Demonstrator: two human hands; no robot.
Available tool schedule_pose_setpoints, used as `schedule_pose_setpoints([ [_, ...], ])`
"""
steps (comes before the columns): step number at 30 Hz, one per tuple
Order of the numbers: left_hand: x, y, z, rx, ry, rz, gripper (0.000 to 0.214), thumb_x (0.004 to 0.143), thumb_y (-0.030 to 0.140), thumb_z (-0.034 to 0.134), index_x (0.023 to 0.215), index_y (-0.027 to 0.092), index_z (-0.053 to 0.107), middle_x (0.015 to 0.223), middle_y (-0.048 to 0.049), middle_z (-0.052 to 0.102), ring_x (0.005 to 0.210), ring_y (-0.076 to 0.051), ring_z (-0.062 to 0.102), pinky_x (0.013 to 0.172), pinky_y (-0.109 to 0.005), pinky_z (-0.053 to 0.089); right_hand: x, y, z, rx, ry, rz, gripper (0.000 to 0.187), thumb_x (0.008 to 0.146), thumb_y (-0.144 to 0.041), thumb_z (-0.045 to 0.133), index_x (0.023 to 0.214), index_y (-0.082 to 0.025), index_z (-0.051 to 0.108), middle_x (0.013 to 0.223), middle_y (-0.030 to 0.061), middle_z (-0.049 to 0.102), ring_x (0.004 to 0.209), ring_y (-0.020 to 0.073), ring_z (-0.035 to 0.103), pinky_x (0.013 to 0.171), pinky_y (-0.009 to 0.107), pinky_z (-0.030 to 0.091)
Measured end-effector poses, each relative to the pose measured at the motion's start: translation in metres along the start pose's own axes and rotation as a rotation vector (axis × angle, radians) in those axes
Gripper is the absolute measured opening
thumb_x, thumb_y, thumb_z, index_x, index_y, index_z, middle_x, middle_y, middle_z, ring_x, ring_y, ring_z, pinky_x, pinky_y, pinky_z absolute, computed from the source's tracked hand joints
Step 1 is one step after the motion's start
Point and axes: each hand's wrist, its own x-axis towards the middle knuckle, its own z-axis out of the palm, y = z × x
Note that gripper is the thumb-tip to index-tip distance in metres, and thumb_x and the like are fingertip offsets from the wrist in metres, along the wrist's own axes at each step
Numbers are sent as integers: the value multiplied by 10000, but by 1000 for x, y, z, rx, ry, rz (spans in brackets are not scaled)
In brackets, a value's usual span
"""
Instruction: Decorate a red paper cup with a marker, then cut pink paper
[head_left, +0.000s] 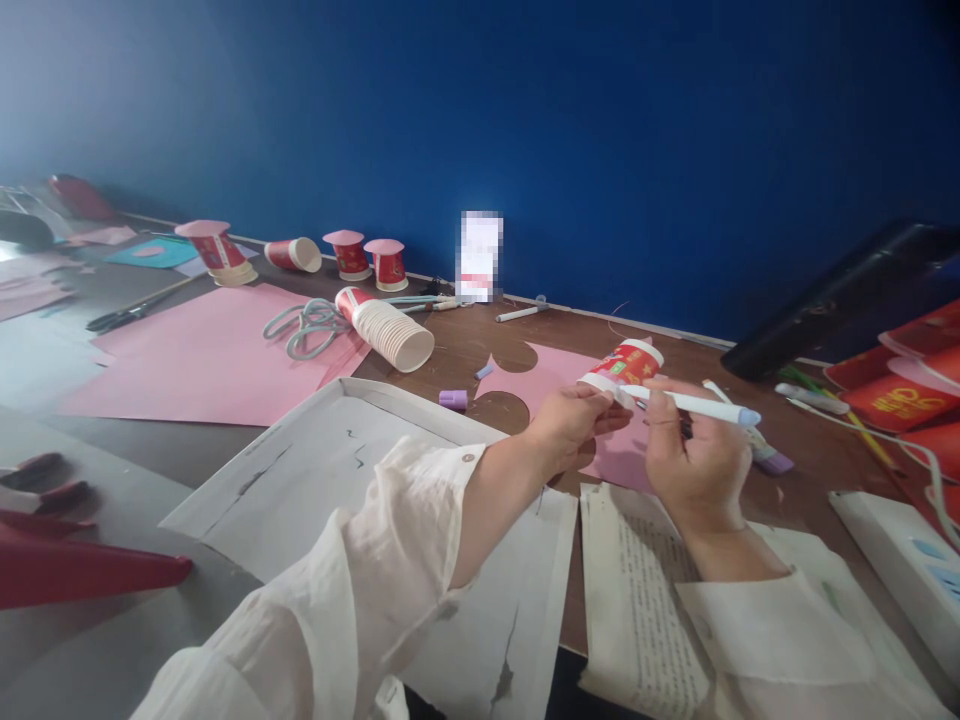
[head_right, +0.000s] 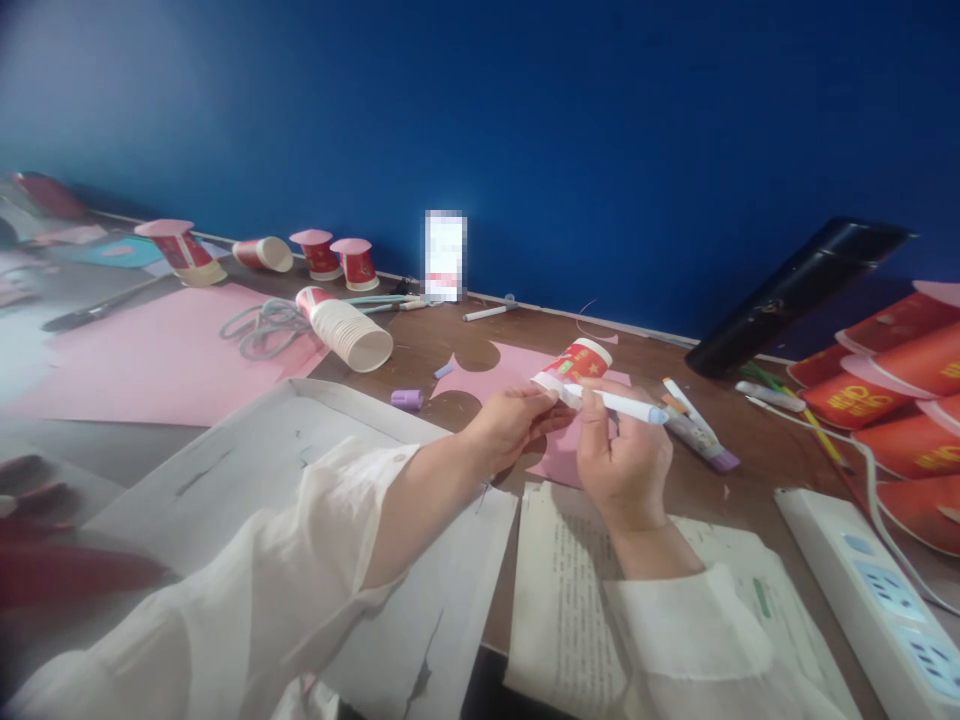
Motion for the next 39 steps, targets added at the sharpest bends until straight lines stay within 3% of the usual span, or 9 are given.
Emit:
schedule_pose_setpoints([
  [10,1,-1,0,-4,1,6,228,912,21,489,776,47,670,702,-78,660,622,-108,635,911,-326,540,0,-3,-1,-6,1,37,253,967,-308,503,972,-168,714,937,124,761,896,252,712,805,380,536],
  [18,1,2,-3,-61,-6,-32,186,905,44,492,832,44,663,719,-99,673,680,-136,663,919,-321,551,-4,1,-6,-38,62,217,312,975,-393,488,1026,-193,721,824,81,734,774,236,690,730,373,532],
  [23,2,3,-4,-68,4,-58,181,910,52,490,838,42,657,722,-100,677,676,-132,664,888,-300,564,-5,5,-3,-59,52,194,322,970,-392,496,1052,-188,730,799,80,722,717,224,667,712,365,524],
  [39,1,3,-3,-34,3,-53,190,908,49,492,809,55,655,690,-87,666,659,-129,658,889,-303,563,-1,0,-4,-76,-3,146,323,978,-366,472,1016,-177,731,894,108,748,857,246,699,786,371,527],
])
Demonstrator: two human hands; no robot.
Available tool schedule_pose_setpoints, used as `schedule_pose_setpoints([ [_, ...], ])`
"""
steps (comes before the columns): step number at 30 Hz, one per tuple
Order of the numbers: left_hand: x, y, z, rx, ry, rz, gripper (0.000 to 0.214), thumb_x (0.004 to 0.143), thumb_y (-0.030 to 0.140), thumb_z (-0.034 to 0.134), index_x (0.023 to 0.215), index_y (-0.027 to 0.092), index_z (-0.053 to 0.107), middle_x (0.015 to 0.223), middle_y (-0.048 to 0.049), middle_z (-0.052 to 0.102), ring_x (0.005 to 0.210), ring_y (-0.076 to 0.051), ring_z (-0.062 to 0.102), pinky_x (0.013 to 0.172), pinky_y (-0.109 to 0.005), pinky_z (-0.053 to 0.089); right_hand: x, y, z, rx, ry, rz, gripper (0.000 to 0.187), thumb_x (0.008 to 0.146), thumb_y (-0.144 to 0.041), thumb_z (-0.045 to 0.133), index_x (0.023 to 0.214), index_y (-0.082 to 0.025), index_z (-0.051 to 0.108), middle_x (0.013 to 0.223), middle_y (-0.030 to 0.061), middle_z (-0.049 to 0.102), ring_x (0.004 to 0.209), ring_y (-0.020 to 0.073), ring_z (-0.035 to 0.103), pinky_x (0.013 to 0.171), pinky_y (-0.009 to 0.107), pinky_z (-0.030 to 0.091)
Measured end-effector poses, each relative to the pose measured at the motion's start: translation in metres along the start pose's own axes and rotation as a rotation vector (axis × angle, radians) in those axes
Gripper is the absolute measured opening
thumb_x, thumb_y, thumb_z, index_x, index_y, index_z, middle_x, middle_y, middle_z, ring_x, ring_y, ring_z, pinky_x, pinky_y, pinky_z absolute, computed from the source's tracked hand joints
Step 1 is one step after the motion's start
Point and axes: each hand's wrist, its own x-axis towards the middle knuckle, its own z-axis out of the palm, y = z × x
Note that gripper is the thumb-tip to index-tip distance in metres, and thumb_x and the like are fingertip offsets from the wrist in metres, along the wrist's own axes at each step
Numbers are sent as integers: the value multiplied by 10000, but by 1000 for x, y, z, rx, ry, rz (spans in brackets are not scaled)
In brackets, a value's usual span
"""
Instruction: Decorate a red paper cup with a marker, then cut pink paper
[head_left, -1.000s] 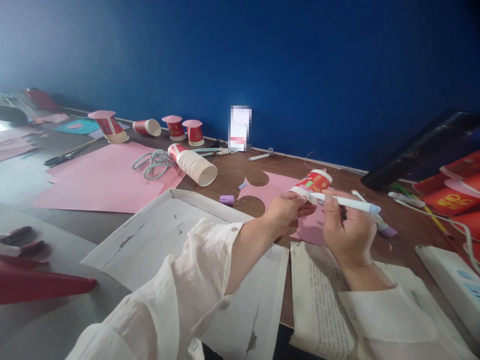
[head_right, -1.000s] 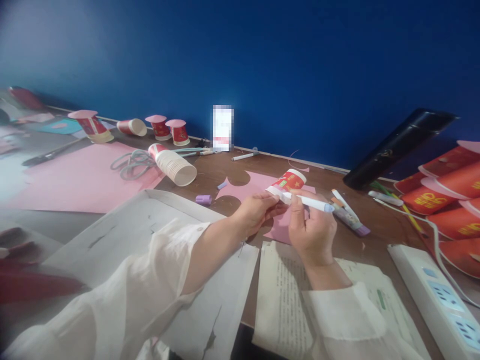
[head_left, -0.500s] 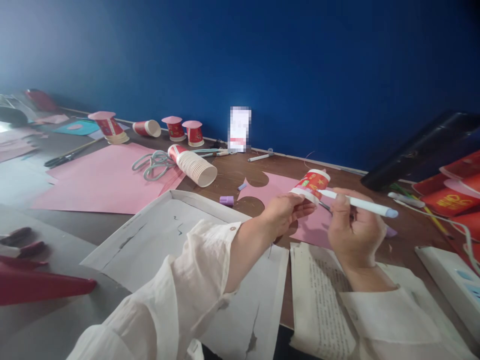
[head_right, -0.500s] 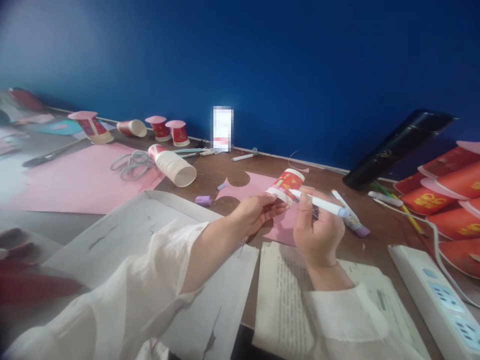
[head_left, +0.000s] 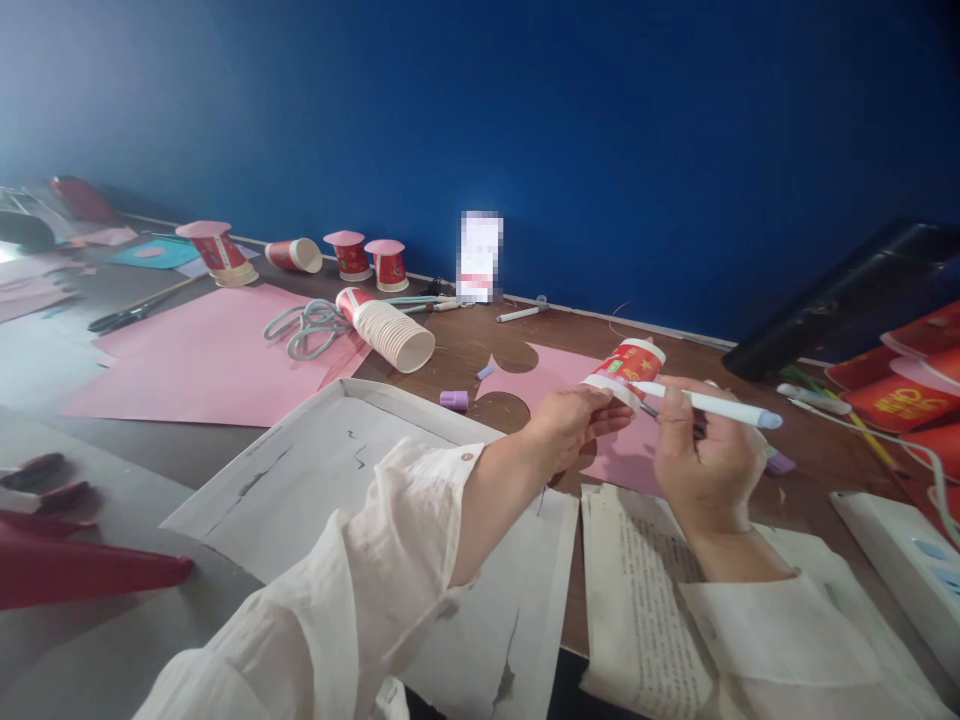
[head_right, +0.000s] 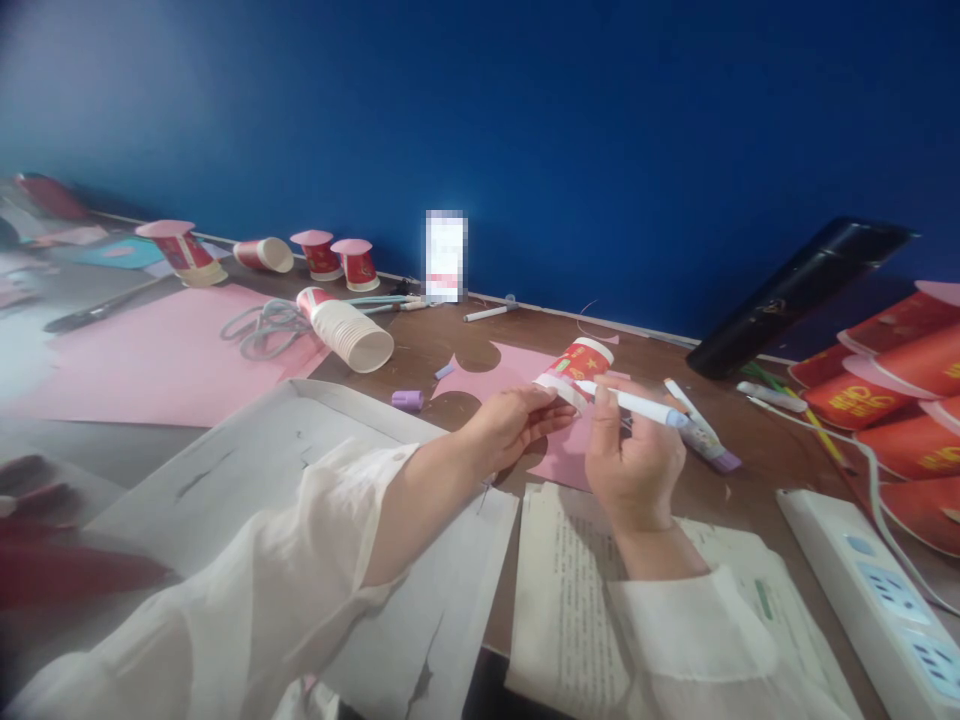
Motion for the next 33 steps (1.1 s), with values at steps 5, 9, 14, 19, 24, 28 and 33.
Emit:
schedule_pose_setpoints([
  [5,1,0,0,-3,12,-4,198,908,46,489,801,50,655,701,-95,671,660,-135,667,899,-316,561,0,-1,0,1,7,-18,331,980,-357,471,997,-158,735,929,127,761,876,256,714,796,379,539],
  [9,2,-1,0,-1,11,6,208,917,51,478,792,56,644,687,-86,663,643,-129,660,889,-306,561,-1,-1,0,15,8,-22,332,968,-364,484,969,-155,742,903,126,770,854,260,715,765,377,543],
  [14,0,0,1,-12,19,22,178,906,47,492,836,47,655,705,-90,670,688,-149,679,897,-324,561,-1,0,0,26,3,-36,340,962,-381,490,957,-155,744,837,119,763,783,256,704,718,374,536],
  [19,-1,1,1,0,16,2,192,910,48,490,811,46,654,689,-90,667,662,-136,668,915,-319,557,0,1,0,22,-12,-2,328,979,-377,474,1010,-179,733,898,109,759,824,246,705,744,365,536],
  [24,0,0,0,-1,11,13,197,910,47,485,795,56,645,678,-82,659,632,-129,653,895,-316,561,0,-1,-2,41,-15,-20,323,973,-372,480,984,-171,733,832,99,749,780,240,694,729,363,530],
  [28,1,-1,-1,-13,2,27,193,911,50,486,795,71,639,680,-73,660,639,-127,656,892,-309,563,0,-4,-3,60,-22,-36,330,966,-373,483,949,-168,740,751,84,731,725,227,680,686,342,513],
  [33,1,-1,0,0,5,14,203,915,50,482,780,65,633,678,-79,659,614,-119,643,875,-294,566,-1,0,-1,26,-8,-6,331,974,-365,481,1011,-161,739,820,100,741,771,235,689,718,350,517],
])
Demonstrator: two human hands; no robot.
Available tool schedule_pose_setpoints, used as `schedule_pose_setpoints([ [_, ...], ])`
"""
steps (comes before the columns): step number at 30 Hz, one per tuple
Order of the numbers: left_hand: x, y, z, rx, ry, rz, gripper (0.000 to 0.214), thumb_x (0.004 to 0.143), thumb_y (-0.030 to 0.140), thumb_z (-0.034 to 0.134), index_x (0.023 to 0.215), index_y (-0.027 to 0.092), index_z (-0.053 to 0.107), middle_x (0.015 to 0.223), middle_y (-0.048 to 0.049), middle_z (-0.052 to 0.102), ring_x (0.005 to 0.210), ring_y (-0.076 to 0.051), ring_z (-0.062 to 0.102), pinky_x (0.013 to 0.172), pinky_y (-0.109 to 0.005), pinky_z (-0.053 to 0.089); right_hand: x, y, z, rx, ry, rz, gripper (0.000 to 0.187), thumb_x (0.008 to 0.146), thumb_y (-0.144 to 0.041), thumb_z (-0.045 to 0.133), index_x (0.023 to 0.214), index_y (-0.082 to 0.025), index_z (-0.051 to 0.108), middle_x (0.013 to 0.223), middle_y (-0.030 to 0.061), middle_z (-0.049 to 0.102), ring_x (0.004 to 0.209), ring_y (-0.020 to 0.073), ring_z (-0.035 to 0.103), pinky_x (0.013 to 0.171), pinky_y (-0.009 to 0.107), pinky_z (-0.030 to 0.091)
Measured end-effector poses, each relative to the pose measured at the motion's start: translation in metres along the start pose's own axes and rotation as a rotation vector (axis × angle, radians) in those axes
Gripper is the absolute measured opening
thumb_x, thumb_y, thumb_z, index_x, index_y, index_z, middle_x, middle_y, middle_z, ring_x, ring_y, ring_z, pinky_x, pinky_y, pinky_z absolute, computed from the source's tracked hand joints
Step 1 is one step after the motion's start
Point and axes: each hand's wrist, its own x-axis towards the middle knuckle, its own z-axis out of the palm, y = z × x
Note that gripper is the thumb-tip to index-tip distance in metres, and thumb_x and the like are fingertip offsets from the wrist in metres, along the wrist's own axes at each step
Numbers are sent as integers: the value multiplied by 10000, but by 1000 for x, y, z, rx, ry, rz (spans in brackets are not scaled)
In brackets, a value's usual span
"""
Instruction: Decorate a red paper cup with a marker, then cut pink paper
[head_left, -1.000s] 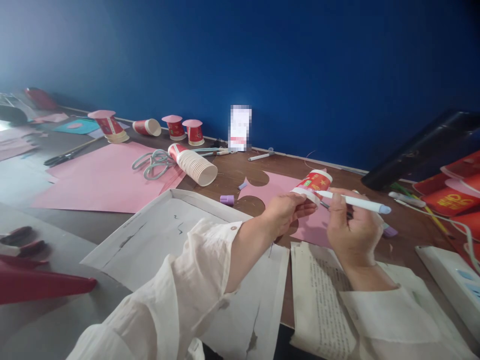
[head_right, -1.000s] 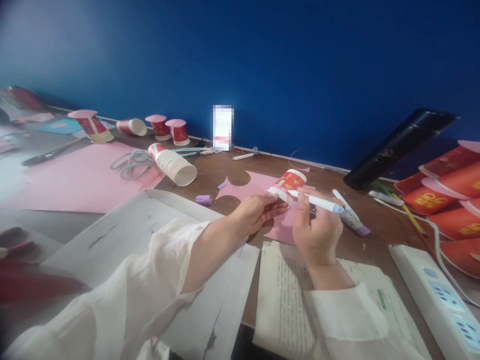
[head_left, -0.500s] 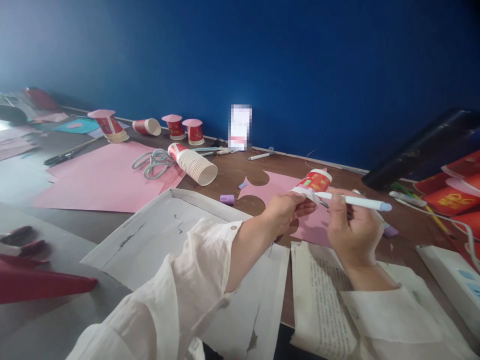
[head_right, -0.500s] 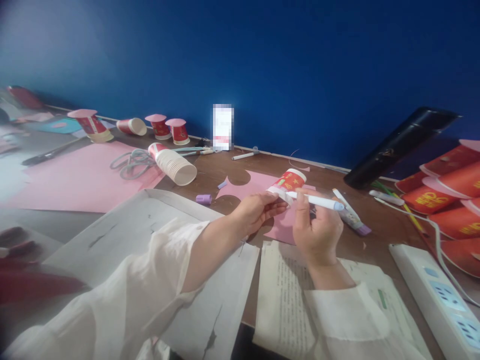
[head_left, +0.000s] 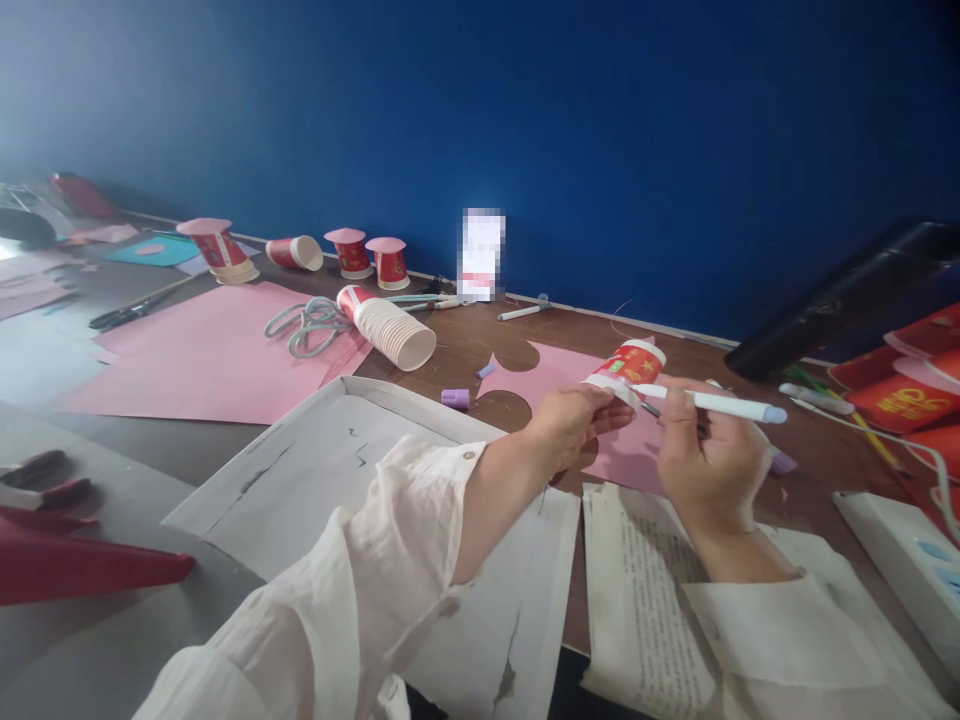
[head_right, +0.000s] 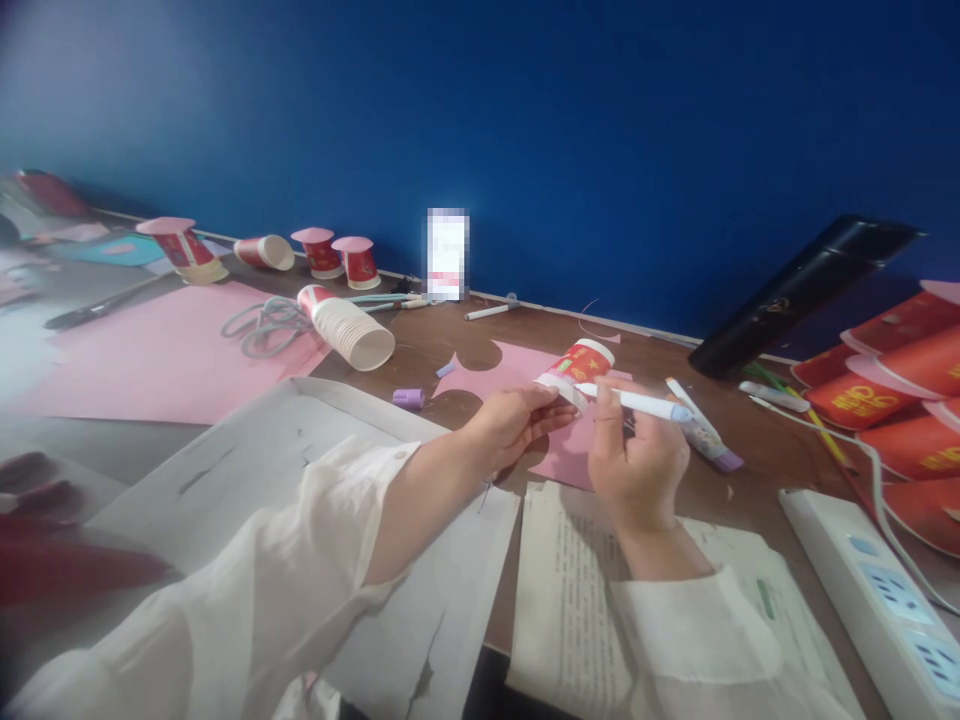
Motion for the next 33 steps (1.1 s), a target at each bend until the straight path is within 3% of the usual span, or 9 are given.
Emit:
schedule_pose_setpoints([
  [4,0,0,0,-7,-1,11,196,909,45,484,790,68,638,684,-76,663,629,-124,649,889,-304,565,0,0,0,10,-1,-18,330,972,-367,485,972,-155,739,762,92,731,758,242,695,715,357,526],
  [8,0,-1,-1,5,-8,3,202,912,46,483,781,65,637,683,-81,662,637,-124,653,873,-295,565,1,-1,0,5,3,-6,332,986,-363,466,990,-158,728,856,112,749,802,239,704,755,361,534],
  [14,-2,1,1,3,6,2,213,914,40,475,773,66,632,679,-73,651,607,-115,637,861,-293,561,1,0,1,21,-11,1,367,980,-408,451,971,-158,719,780,100,733,682,227,670,688,363,518],
  [27,0,0,0,21,-3,0,204,905,42,490,779,53,649,682,-79,654,626,-119,637,894,-309,559,1,1,2,19,-7,-23,315,980,-350,474,995,-154,720,840,106,734,779,229,692,752,364,535],
  [33,0,1,1,13,15,6,193,904,35,495,782,55,643,692,-77,656,625,-112,634,880,-299,559,-2,4,1,32,83,20,286,976,-336,491,1047,-166,710,848,101,726,804,242,698,776,392,536],
])
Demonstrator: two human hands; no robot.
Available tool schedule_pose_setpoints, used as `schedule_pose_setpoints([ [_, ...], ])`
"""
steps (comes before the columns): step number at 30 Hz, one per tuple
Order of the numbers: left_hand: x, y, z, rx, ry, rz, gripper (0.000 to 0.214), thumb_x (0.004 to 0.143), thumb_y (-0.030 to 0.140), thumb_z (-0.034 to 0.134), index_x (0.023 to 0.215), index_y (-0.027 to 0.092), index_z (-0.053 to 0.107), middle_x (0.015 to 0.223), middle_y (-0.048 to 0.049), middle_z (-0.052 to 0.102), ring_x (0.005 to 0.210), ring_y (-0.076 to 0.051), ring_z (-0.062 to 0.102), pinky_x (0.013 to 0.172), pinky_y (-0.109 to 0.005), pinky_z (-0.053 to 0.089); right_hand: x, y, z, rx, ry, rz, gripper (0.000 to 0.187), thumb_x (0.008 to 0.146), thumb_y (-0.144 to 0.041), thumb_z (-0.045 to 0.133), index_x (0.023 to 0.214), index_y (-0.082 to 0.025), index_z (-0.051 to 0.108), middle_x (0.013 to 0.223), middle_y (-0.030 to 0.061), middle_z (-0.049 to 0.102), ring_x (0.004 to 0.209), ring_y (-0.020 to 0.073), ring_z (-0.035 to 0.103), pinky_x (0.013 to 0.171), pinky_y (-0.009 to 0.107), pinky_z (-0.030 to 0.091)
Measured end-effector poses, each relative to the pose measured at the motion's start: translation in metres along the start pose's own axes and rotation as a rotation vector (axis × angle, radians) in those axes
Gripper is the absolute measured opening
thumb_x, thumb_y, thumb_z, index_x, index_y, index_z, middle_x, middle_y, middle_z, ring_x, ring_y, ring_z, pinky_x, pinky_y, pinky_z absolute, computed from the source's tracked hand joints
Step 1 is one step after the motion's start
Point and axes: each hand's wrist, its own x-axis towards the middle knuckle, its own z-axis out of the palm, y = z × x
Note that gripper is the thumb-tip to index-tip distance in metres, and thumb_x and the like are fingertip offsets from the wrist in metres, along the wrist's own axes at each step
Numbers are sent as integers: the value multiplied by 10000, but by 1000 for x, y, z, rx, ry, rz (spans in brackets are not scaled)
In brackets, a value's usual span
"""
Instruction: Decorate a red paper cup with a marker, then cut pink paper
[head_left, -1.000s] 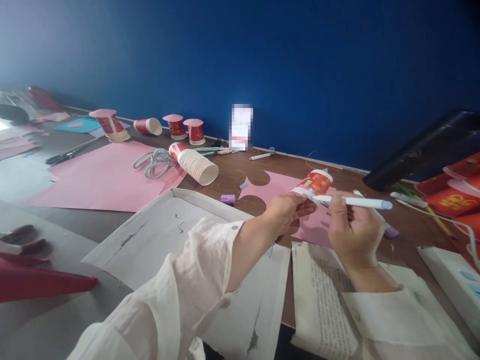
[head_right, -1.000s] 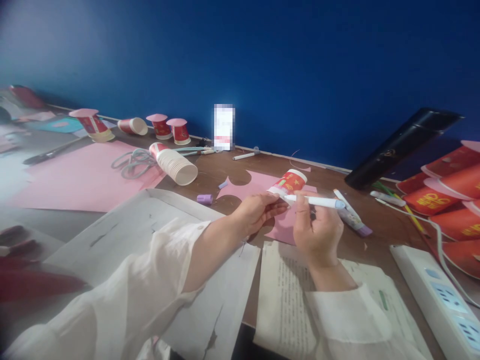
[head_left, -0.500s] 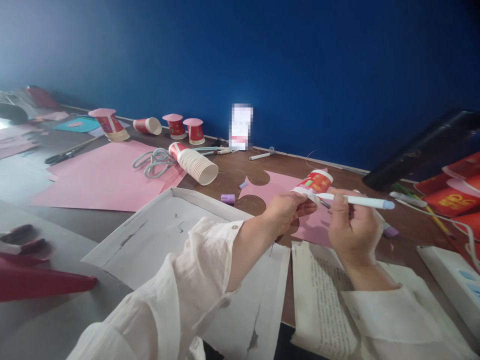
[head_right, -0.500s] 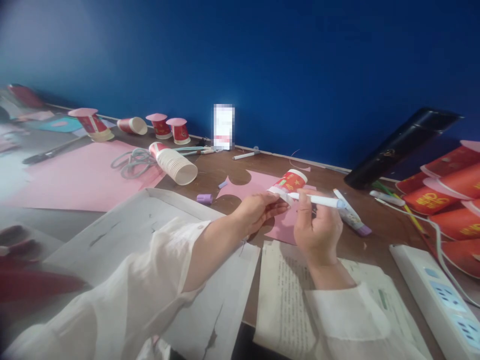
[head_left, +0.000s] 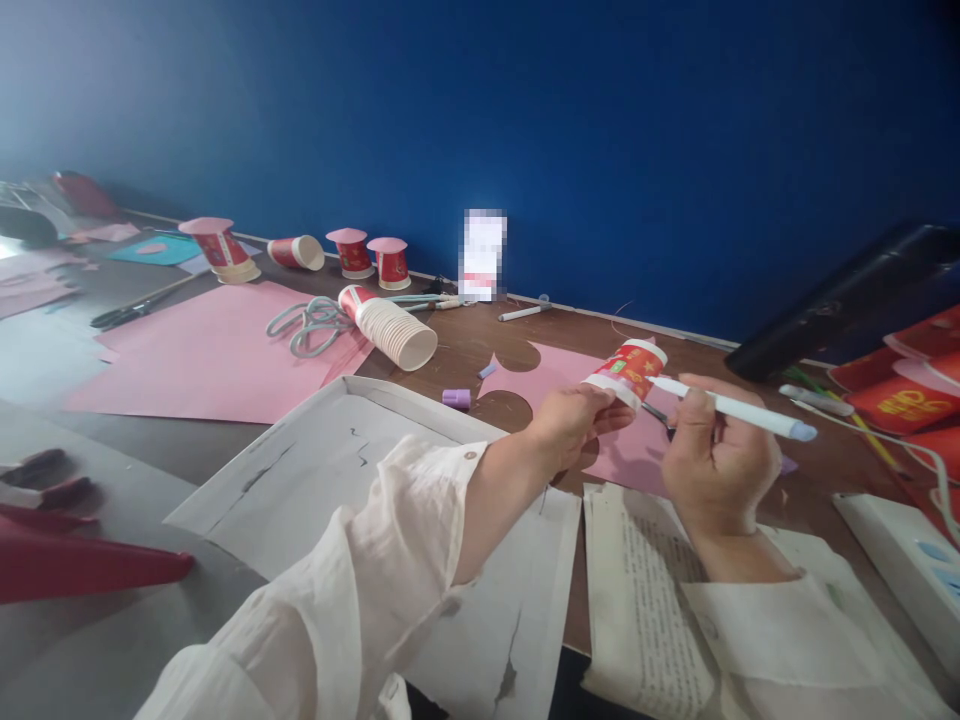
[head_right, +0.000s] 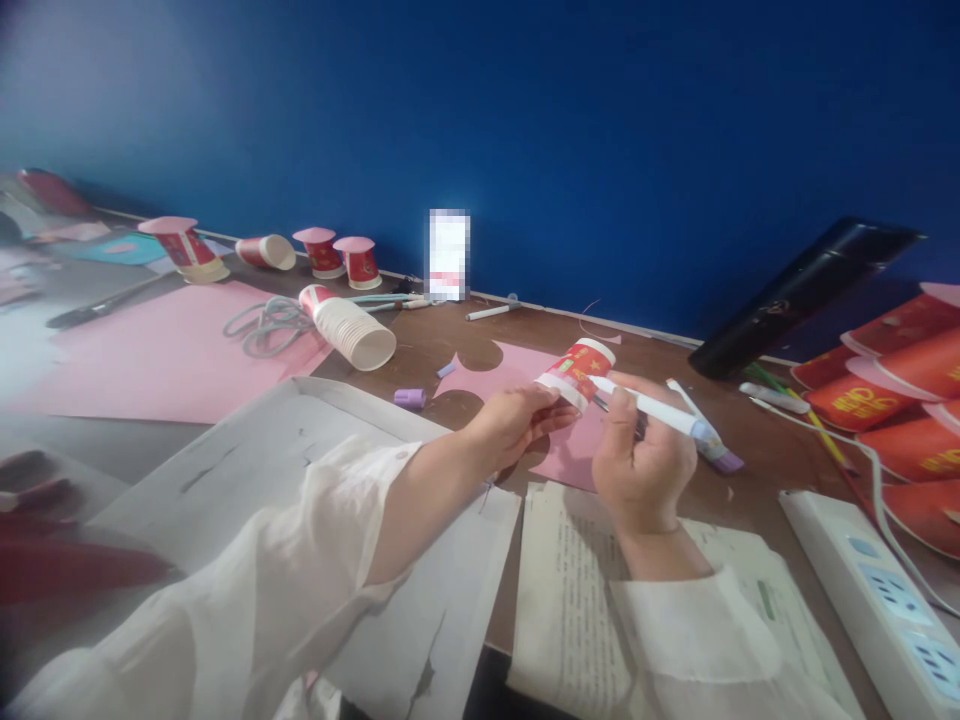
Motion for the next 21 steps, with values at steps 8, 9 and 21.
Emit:
schedule_pose_setpoints([
  [8,-2,2,1,9,-8,-4,210,911,30,483,768,59,634,679,-74,652,606,-110,631,866,-295,559,2,-3,1,-19,-62,-58,297,978,-322,477,1004,-155,721,812,97,730,789,236,701,770,376,538],
  [9,-2,2,1,8,-9,-5,214,912,30,482,763,61,632,677,-73,651,604,-109,630,862,-293,559,2,-3,1,-19,-65,-68,292,976,-316,480,999,-153,721,826,100,735,796,235,704,771,373,540],
  [21,-3,1,2,18,0,-6,212,913,33,487,772,70,641,688,-66,654,614,-104,631,846,-272,560,2,-3,2,-17,-65,-89,270,972,-307,489,983,-155,711,926,121,754,881,245,706,791,366,539],
])
